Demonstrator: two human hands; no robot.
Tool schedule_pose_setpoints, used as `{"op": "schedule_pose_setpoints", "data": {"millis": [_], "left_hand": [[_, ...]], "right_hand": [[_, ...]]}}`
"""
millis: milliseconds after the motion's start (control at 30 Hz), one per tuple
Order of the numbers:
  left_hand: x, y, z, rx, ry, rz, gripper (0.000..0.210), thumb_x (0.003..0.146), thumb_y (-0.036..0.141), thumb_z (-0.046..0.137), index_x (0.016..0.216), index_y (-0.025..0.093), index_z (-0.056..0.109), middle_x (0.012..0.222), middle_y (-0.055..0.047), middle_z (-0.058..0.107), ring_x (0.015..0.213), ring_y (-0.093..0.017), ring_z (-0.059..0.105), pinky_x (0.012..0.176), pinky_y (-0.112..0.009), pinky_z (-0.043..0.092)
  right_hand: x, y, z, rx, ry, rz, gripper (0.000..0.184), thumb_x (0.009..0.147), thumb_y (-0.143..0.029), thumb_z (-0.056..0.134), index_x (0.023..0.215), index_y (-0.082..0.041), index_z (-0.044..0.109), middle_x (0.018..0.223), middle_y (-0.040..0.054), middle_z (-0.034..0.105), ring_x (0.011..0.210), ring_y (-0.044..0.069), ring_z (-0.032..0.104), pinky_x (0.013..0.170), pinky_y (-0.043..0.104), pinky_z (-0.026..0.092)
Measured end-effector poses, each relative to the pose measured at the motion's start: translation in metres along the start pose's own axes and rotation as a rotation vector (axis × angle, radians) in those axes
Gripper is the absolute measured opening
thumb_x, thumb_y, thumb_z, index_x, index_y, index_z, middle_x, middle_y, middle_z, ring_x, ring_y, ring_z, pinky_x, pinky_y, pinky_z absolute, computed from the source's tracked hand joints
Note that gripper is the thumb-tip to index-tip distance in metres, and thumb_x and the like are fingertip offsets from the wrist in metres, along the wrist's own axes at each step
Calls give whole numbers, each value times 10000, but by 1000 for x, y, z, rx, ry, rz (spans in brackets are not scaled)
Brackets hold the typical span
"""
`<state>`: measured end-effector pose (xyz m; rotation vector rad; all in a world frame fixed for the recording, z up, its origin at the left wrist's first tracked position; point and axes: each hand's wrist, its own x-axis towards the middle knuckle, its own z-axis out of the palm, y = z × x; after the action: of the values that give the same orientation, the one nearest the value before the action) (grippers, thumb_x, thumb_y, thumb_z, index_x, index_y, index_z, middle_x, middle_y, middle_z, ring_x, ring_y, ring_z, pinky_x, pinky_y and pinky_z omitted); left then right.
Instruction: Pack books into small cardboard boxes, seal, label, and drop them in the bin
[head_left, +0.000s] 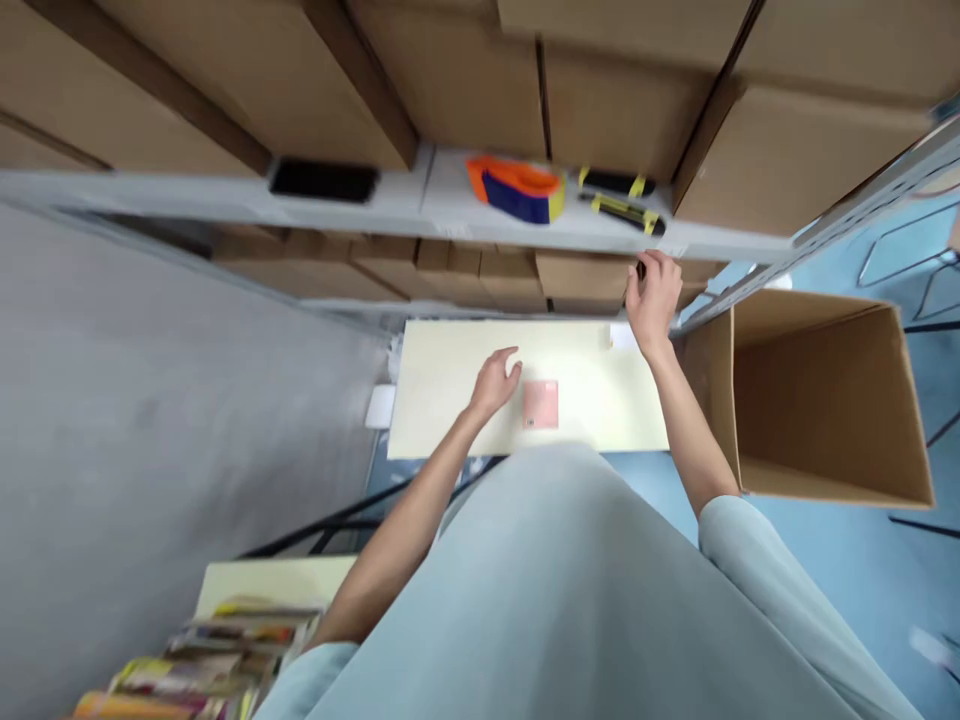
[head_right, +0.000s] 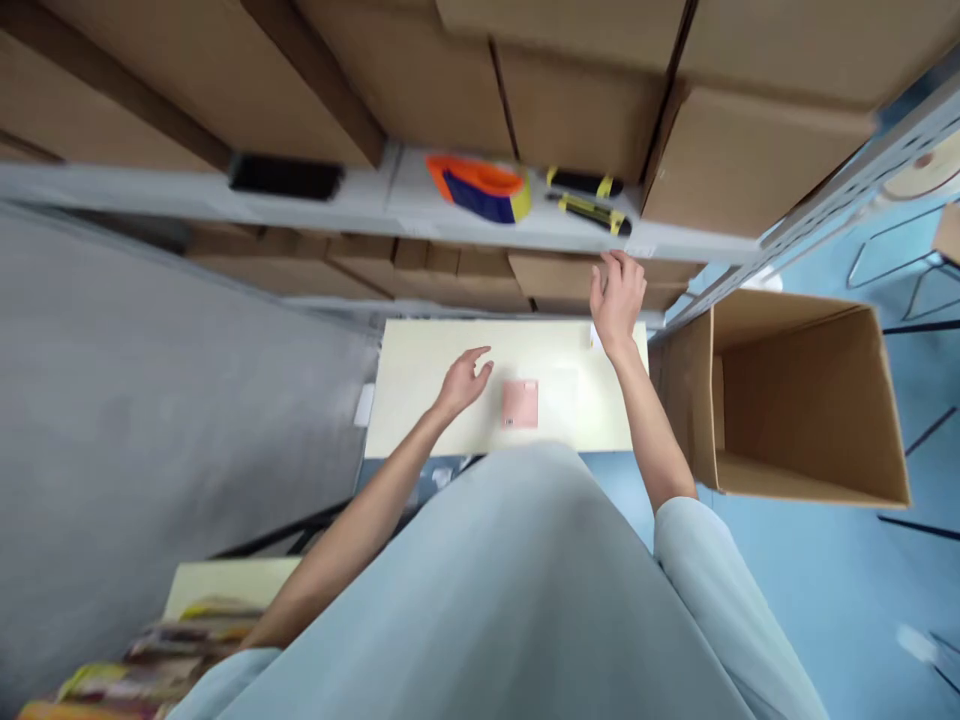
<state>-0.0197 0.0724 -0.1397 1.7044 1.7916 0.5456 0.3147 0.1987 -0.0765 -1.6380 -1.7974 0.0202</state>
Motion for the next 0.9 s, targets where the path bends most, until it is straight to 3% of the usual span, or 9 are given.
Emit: {"op": "schedule_pose_setpoints", "data": {"millis": [67,167,233,300,400,533,700,900], "left_hand": [[-33,-47,15,15,-79,-189,434,999,297,545,1392,180,688,1454,-148,719,1234,-294,739,1108,-428,574],[-73,-94,37,47,-182,-358,386,984,269,560,1331,194,713,1356,-128,769,1115,-268,776,1042,-384,585],[-86,-110,51,47,-231,-389,353,976,259,570,1287,208,729,1312,-110,787,1073,-255,781,1023,-365,580],[-88,-115,64,30,-267,-385,320,976,269,583,1251,218,739,1307,-98,788,1051,-249,779,1011,-357,576],[-80,-112,81,34,-298,-372,291,980,330,630,1223,214,740,1308,-114,776,1090,-272,763,1031,-377,560],[-70,-107,94,86,-303,-400,332,973,403,675,1224,193,729,1309,-165,744,1173,-330,721,1055,-441,545],[-69,-107,104,-10,-330,-383,268,985,356,662,1201,213,732,1251,-139,757,1202,-321,704,1068,-437,533],[-73,-109,115,-119,-365,-315,261,967,343,671,1190,219,726,1248,-129,732,1107,-293,713,1001,-411,558]], "right_hand": [[-80,13,18,75,-93,107,482,1143,-506,394,1388,-190,663,1391,200,670,1291,340,601,1134,560,466],[-197,16,39,106,-376,423,557,1073,-617,492,1219,-129,717,1171,216,753,1081,329,687,1040,520,544],[-251,9,52,73,-539,640,556,1004,-631,596,1170,-115,720,1126,215,767,1039,325,707,1006,490,559],[-279,1,66,59,-585,785,527,940,-605,683,1152,-124,721,1105,196,779,1036,312,714,988,444,559],[-288,-10,88,52,-556,909,381,908,-520,709,1036,-162,738,1047,166,792,1013,295,720,921,378,551],[-283,-21,101,38,-551,942,248,962,-379,569,921,-201,736,1048,150,806,978,282,730,871,353,529],[-284,-21,86,5,-552,924,232,951,-372,566,942,-211,732,1071,137,814,965,279,726,869,350,518],[-281,-7,74,-48,-557,922,235,945,-410,569,825,-231,664,921,112,781,875,278,698,812,349,507]]}}
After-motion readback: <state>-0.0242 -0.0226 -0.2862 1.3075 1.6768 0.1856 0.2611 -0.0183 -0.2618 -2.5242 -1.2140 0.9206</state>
